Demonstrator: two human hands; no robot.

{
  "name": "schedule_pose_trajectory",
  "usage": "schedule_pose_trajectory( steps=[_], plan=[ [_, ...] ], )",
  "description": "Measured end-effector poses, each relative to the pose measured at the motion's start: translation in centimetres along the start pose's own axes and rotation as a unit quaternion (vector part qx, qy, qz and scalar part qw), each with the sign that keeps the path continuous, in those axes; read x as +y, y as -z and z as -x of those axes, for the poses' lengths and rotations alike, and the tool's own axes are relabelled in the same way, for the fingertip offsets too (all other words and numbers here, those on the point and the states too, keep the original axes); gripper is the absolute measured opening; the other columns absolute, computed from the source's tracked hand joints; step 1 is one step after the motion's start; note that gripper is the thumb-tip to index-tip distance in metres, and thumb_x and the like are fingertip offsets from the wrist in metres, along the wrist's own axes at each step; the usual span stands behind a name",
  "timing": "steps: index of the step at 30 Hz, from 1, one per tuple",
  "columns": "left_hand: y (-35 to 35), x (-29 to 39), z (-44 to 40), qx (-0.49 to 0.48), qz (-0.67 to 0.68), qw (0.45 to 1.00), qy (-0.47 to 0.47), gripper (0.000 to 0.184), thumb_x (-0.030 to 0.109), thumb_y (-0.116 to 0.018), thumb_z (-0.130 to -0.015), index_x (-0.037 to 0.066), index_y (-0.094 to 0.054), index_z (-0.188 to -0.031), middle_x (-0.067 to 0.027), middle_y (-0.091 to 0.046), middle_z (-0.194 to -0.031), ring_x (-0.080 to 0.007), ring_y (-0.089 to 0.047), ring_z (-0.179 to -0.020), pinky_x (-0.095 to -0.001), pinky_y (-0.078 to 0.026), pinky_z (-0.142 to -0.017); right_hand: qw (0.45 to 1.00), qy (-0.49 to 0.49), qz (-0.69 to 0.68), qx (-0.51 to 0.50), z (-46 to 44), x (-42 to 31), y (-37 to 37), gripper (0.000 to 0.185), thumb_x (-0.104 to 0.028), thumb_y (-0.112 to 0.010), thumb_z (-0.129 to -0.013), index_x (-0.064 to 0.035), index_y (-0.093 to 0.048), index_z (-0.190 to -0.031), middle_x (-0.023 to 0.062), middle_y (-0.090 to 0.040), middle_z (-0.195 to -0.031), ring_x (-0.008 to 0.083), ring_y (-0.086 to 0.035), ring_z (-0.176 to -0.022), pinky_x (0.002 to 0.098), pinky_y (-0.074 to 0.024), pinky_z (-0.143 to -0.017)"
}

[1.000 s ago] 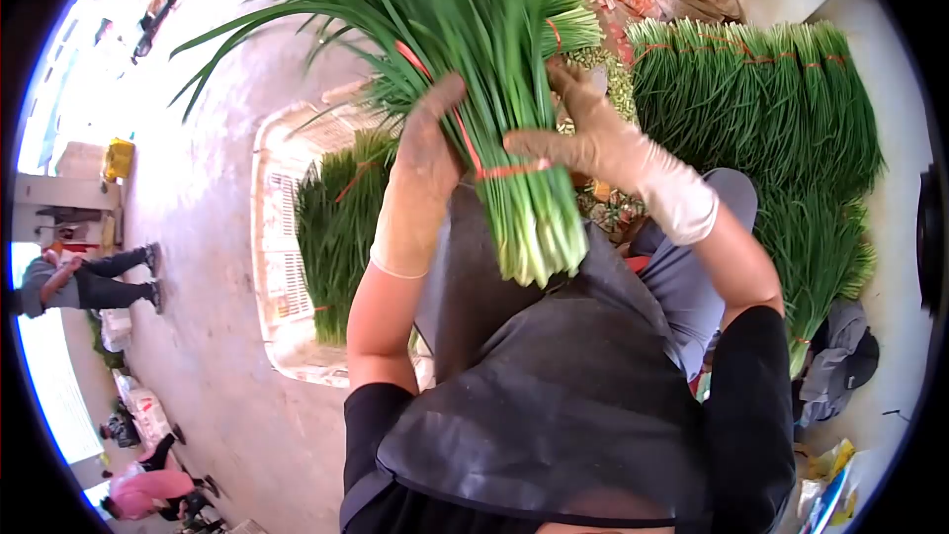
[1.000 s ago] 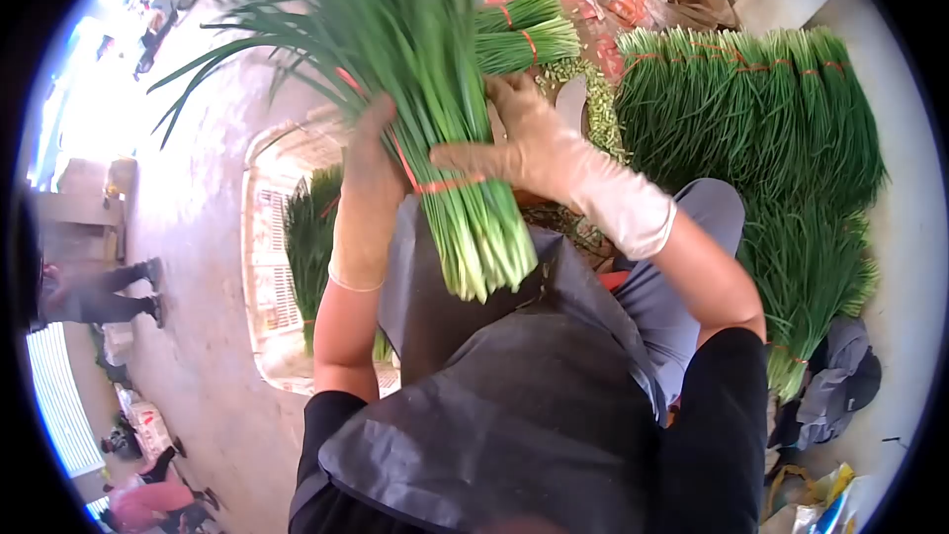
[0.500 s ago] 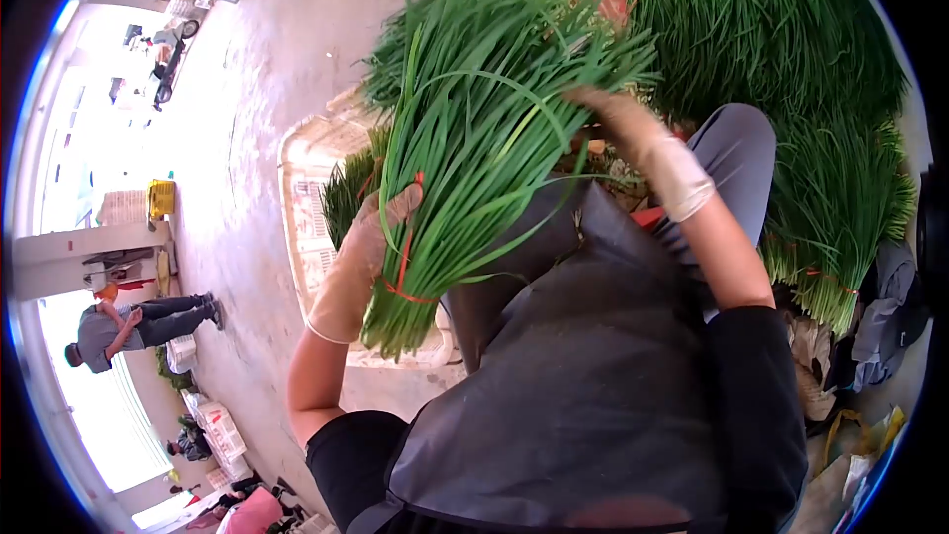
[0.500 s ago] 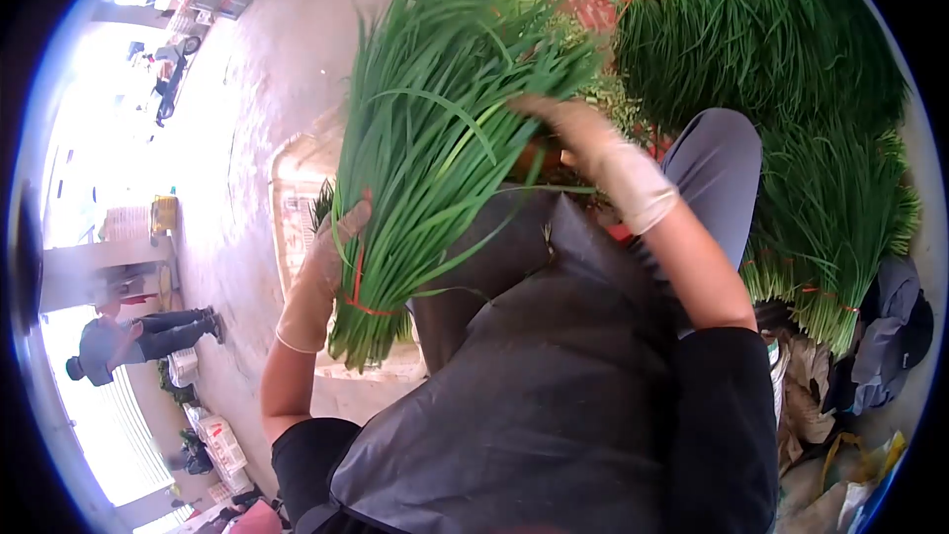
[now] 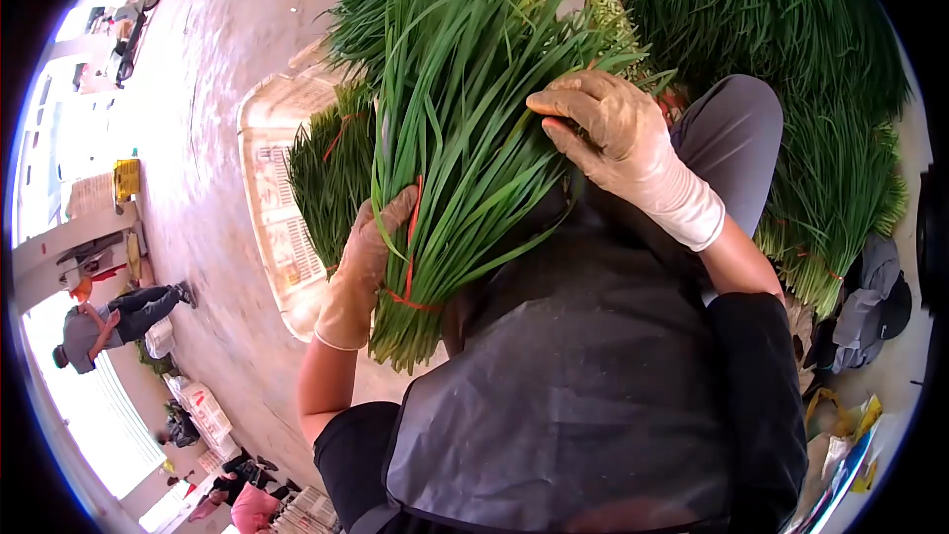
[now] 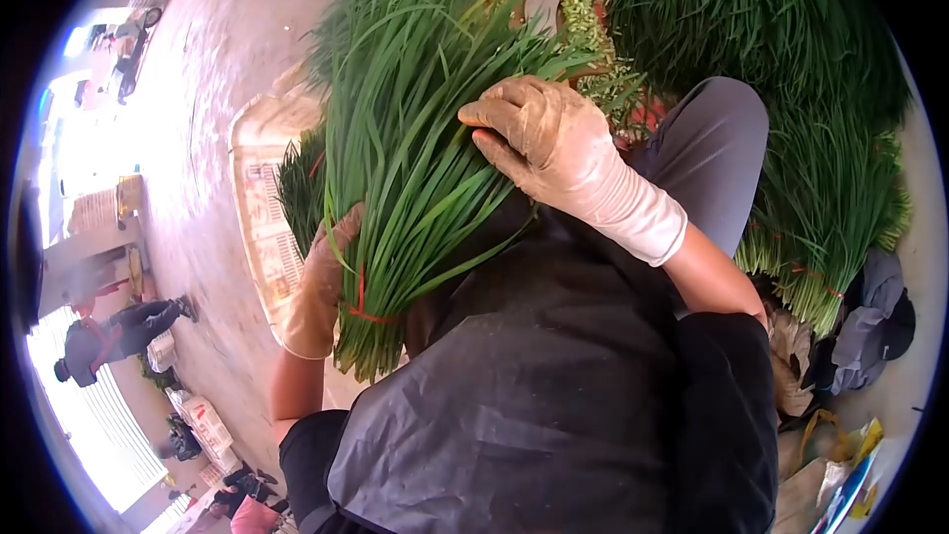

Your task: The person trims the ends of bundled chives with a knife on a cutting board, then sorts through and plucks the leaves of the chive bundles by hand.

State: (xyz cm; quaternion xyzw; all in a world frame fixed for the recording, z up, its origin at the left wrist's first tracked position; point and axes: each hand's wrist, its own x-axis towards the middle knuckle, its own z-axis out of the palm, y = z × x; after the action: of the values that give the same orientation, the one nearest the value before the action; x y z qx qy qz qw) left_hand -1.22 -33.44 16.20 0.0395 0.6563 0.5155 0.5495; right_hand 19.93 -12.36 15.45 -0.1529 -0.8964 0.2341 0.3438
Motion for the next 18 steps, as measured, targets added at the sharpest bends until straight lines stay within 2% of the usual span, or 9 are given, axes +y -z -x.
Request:
schedule_pose_trajectory(
  steps=[3,7,9,11,13,14,16,18],
  plan=[
    [0.9,-1.2,-0.2,0.041,0.004,0.999,-0.025,0.047,0.03,-0.072,-0.086,0.001,-0.056,-0.12,-0.0079,-0.067,-0.102,-0.0158,-0.065,-0.084,-0.0287,-0.055,-0.072,0.997,-0.009,0.07,-0.038,0.2,0.3,-1.2,0.024,-0.018,-0.072,-0.082,-0.0082,-0.066,-0.103,0.0097,-0.066,-0.089,0.0273,-0.065,-0.081,0.0345,-0.0523,-0.069],
    [0.8,-1.4,-0.1,0.065,-0.007,0.998,-0.01,0.049,0.03,-0.073,-0.086,0.001,-0.055,-0.12,-0.0081,-0.066,-0.103,-0.016,-0.065,-0.084,-0.0283,-0.055,-0.072,0.992,-0.039,0.071,-0.095,0.7,0.4,-1.2,0.025,-0.024,-0.072,-0.082,-0.0082,-0.066,-0.1,0.0096,-0.066,-0.086,0.0257,-0.065,-0.076,0.0342,-0.0517,-0.065],
    [0.7,-1.6,-0.2,0.065,-0.04,0.997,-0.03,0.048,0.03,-0.073,-0.086,0.0,-0.056,-0.12,-0.0079,-0.067,-0.102,-0.0153,-0.065,-0.084,-0.028,-0.054,-0.072,0.982,-0.127,0.038,-0.133,0.7,0.0,-0.8,0.026,-0.025,-0.073,-0.082,-0.008,-0.066,-0.1,0.0096,-0.065,-0.083,0.0249,-0.064,-0.071,0.0346,-0.0511,-0.062],
    [0.3,-1.5,-0.2,0.056,-0.041,0.997,-0.03,0.047,0.031,-0.072,-0.086,0.0,-0.057,-0.119,-0.008,-0.067,-0.102,-0.0149,-0.064,-0.085,-0.0278,-0.054,-0.073,0.985,-0.115,0.043,-0.118,0.7,-0.3,-0.6,0.024,-0.023,-0.075,-0.08,-0.0087,-0.067,-0.097,0.0071,-0.065,-0.083,0.0237,-0.065,-0.073,0.0347,-0.0517,-0.063],
    [0.2,-1.3,-0.3,0.047,-0.043,0.997,-0.032,0.047,0.031,-0.071,-0.087,0.0,-0.058,-0.118,-0.0081,-0.067,-0.101,-0.0146,-0.064,-0.085,-0.0277,-0.054,-0.073,0.991,0.036,0.126,0.025,0.3,-0.7,-0.8,0.022,-0.02,-0.077,-0.077,-0.0102,-0.068,-0.094,0.0042,-0.066,-0.086,0.0224,-0.065,-0.076,0.0336,-0.0523,-0.066],
    [0.2,-1.2,-0.4,0.034,-0.056,0.997,-0.028,0.047,0.031,-0.07,-0.088,0.0,-0.056,-0.121,-0.0078,-0.066,-0.104,-0.0147,-0.064,-0.086,-0.0275,-0.053,-0.073,0.99,0.055,0.124,0.026,0.5,-1.1,-0.9,0.019,-0.018,-0.077,-0.076,-0.0122,-0.068,-0.092,0.0024,-0.067,-0.089,0.0221,-0.065,-0.08,0.0329,-0.0526,-0.069],
    [0.1,-1.3,-0.6,0.021,-0.068,0.997,-0.023,0.048,0.031,-0.068,-0.09,0.001,-0.054,-0.125,-0.0075,-0.065,-0.107,-0.0149,-0.064,-0.087,-0.0272,-0.053,-0.073,0.993,0.073,0.09,-0.015,0.2,-1.4,-1.5,0.019,-0.019,-0.074,-0.079,-0.0124,-0.068,-0.096,0.0028,-0.066,-0.086,0.0218,-0.065,-0.076,0.0334,-0.0523,-0.067],
    [-0.1,-1.6,-0.9,0.027,-0.056,0.997,-0.045,0.047,0.033,-0.069,-0.088,-0.002,-0.059,-0.118,-0.0077,-0.067,-0.1,-0.0131,-0.063,-0.085,-0.0264,-0.052,-0.074,0.993,0.065,0.092,-0.032,0.9,-1.0,-2.7,0.021,-0.019,-0.074,-0.079,-0.0123,-0.067,-0.098,0.0028,-0.065,-0.085,0.0215,-0.064,-0.075,0.0341,-0.052,-0.065]
  ],
)
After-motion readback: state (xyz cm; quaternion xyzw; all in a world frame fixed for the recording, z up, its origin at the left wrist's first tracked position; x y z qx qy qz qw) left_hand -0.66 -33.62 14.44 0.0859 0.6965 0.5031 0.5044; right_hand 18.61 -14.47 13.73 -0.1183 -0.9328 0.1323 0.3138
